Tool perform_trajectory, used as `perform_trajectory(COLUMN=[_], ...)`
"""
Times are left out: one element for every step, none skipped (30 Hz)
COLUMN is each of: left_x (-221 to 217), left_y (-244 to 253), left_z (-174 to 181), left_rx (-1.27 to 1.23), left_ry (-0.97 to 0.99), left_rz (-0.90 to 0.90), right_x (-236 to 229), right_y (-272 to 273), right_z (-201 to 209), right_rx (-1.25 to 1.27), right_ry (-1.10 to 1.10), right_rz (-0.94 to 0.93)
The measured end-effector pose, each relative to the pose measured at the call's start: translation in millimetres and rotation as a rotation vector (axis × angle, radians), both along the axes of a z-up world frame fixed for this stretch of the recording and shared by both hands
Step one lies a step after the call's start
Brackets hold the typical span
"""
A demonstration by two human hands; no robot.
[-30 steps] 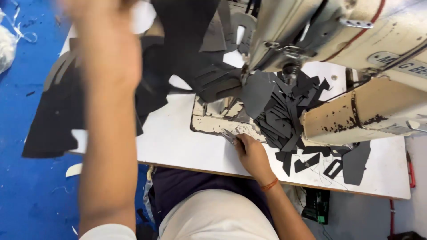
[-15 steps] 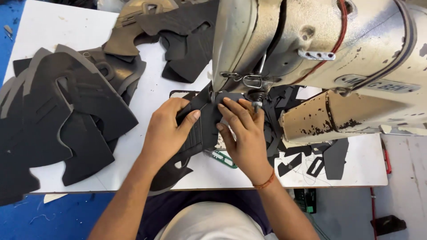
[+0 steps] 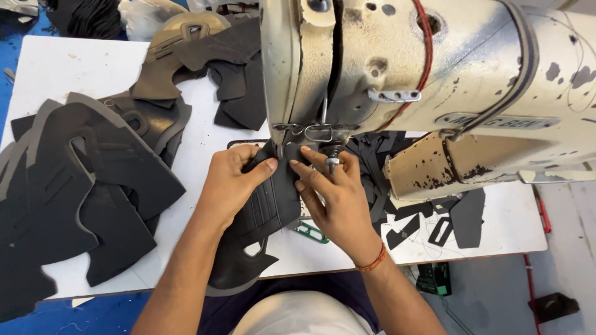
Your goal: The person uses a sewing machine to stitch black material pieces together. They repeatedly pick up pieces, align them under the needle, sew them, and then trim excess material with scissors.
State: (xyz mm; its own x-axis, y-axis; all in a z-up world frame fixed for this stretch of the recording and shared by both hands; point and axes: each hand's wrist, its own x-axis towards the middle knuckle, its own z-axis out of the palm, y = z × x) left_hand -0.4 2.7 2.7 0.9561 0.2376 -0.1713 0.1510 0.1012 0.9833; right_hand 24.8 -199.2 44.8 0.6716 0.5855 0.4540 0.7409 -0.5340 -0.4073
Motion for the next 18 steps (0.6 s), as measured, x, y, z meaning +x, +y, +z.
perform_trajectory(left_x=[0,-1,-2,-2,-2,-2,-2,-2,-3,0,2,4,7,10,14,14,16,17], left_y=[0,0,-1,-1,-1,-1,0,1,3,4,6,7,8,8,9,11,12,12], left_z=[0,0,-1,0,1,1,2,4,6,7,9,11,7,4,2,-1,-6,-12], left_rx=[-0.001,0.004,0.007,0.003,0.013,0.022,0.013,-0.034,-0.076,-0.082,-0.066,-0.051,-0.047,-0.097,-0.141,-0.131,-0.076,-0.021], left_ry=[-0.004,-0.003,-0.002,-0.004,0.007,0.018,0.017,0.0,-0.021,-0.026,0.006,0.039,0.035,0.034,0.031,0.027,-0.024,-0.074], left_rz=[0.002,0.012,0.023,0.025,0.02,0.015,0.023,-0.008,-0.034,-0.021,-0.032,-0.043,-0.034,-0.035,-0.042,-0.04,-0.048,-0.057], right_x=[0,0,0,-1,-1,-2,-3,-4,-4,-4,-4,-4,-2,0,2,6,9,13], right_y=[0,0,0,1,1,1,1,2,4,4,6,7,8,9,11,11,10,10], right_z=[1,2,3,3,3,3,4,4,5,5,5,6,6,6,7,9,10,10], right_rx=[-0.001,-0.002,-0.006,-0.01,-0.019,-0.027,-0.037,-0.044,-0.047,-0.053,-0.042,-0.03,-0.026,-0.012,0.008,0.018,0.035,0.051], right_ry=[-0.004,-0.008,-0.011,-0.014,-0.013,-0.013,-0.014,-0.026,-0.042,-0.046,-0.043,-0.04,-0.044,-0.01,0.023,0.019,0.001,-0.018], right_rz=[0.002,0.017,0.033,0.035,0.029,0.023,0.031,0.025,0.026,0.04,0.018,-0.004,0.004,-0.017,-0.045,-0.042,-0.021,0.0])
